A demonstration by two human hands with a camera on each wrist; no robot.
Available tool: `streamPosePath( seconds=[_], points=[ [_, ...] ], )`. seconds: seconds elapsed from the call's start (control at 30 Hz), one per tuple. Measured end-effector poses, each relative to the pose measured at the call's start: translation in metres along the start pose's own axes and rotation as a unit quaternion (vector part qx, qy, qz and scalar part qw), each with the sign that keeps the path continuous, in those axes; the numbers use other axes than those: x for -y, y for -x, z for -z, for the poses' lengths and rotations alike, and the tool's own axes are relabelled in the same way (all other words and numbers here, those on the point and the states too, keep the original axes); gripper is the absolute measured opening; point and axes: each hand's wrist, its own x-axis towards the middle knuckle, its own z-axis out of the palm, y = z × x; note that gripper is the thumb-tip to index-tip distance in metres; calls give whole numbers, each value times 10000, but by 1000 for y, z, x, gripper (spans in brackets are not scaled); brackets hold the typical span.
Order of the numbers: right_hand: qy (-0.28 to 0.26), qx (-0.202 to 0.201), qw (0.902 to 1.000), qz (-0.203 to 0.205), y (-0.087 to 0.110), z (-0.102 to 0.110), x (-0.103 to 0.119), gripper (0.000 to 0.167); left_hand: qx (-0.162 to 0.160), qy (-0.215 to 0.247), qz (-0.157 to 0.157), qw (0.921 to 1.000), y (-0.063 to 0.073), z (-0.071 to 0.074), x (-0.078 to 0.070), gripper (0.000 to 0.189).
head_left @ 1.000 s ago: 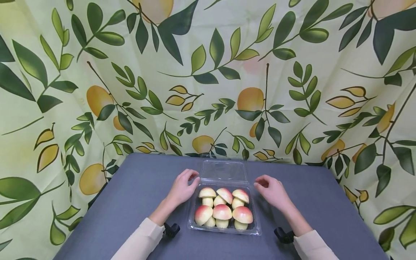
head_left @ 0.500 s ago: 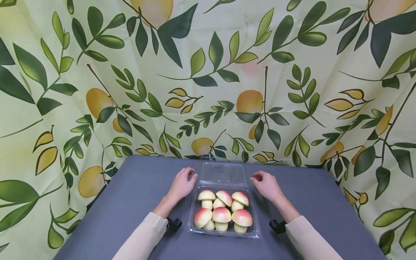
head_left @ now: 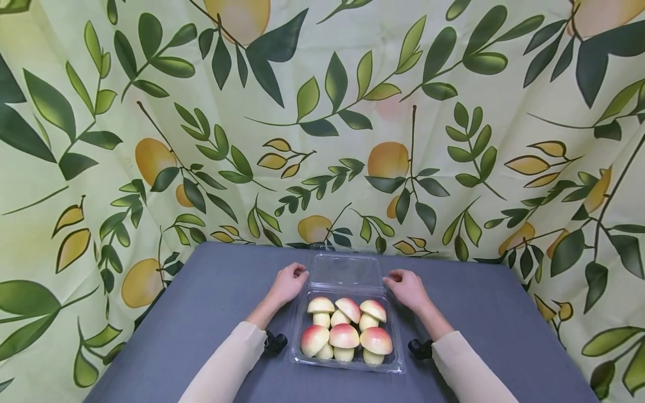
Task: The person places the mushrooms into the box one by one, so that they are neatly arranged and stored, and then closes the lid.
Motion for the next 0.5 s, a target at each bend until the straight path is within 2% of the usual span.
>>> streamPosePath(
  seconds=[0.17,0.3,0.5],
  points=[
    [-174,34,9998,-72,-1,-3,-6,43,42,63,192,9998,1,-1,0,24],
    [-388,101,9991,-143,-2,-3,-8,45,26,104,142,9998,1,-1,-1,24],
    [-434,60,9990,-67,-2,1,-3,43,-48,175,5,9998,-1,2,-5,25]
  ],
)
